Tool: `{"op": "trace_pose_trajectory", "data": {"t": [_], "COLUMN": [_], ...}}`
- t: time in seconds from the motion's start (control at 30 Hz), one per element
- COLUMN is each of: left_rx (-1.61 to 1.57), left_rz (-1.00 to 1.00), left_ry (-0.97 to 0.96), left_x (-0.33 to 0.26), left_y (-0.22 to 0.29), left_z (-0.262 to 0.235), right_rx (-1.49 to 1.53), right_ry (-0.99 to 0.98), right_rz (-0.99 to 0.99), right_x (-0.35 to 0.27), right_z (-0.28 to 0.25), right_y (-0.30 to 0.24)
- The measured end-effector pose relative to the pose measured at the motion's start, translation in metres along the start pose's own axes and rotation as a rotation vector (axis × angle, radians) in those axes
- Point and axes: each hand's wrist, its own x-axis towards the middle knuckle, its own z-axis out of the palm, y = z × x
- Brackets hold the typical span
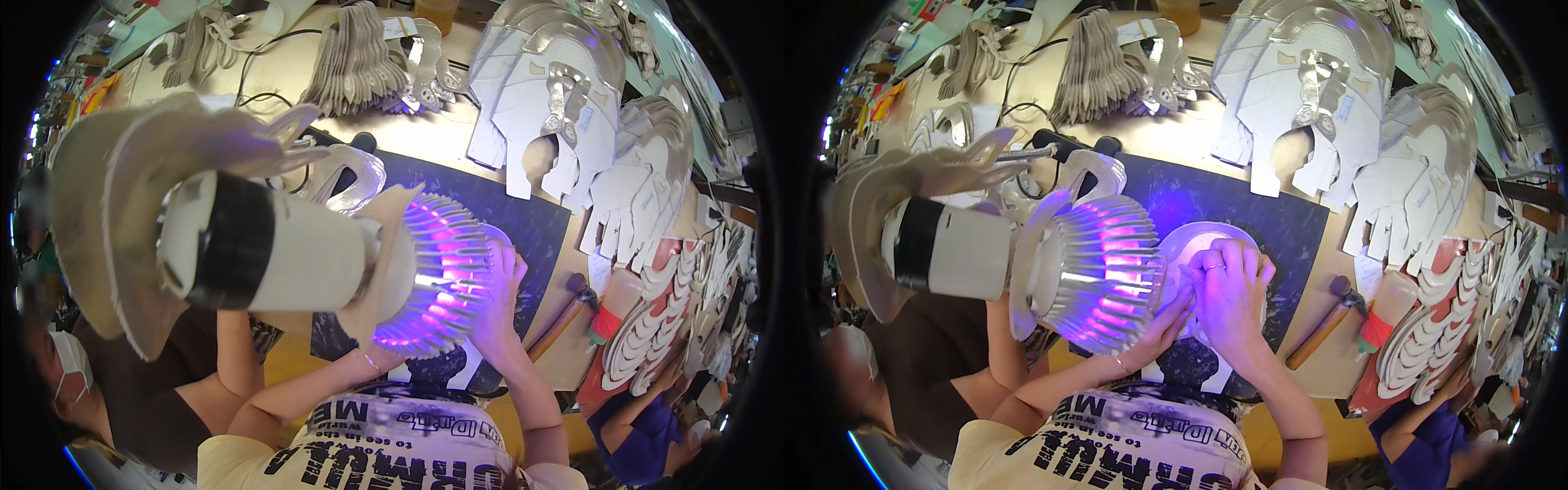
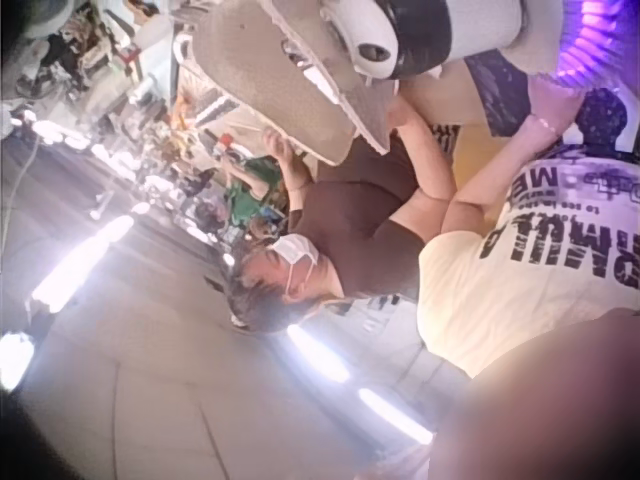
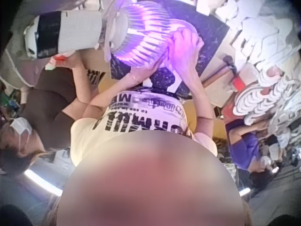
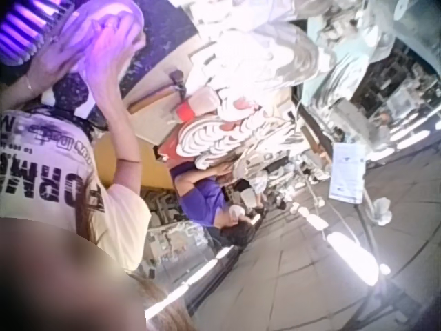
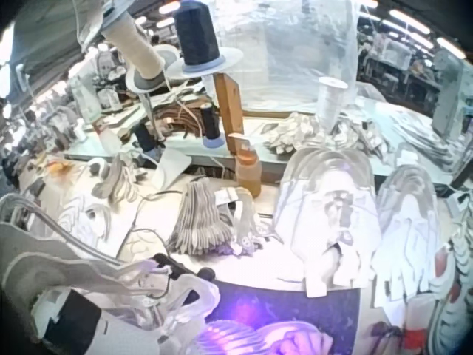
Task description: The person applies glue to a white decorative cutout and presses smaller pieces onto it under a UV lamp. They repeat this process with multiple pieces, smoothing each one into place on the work surface.
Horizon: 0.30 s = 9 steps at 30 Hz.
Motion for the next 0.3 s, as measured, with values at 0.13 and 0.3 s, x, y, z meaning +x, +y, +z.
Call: {"op": "trace_pose_trajectory", "data": {"t": [0.13,0.3], "left_rx": [-0.424,-0.013], "left_rz": [-0.249,-0.18], "left_ry": [-0.05,-0.138], "left_x": [0.001,0.012], "left_y": [0.003,0.006], "left_z": [-0.008,-0.024], "right_rx": [0.075,0.106], "right_ry": [-0.088,-0.034], "right_rz": [0.087,0.155], "right_x": [0.005,0.01], "right_z": [-0.009,-0.004], "right_y": [-0.002,-0.004]}}
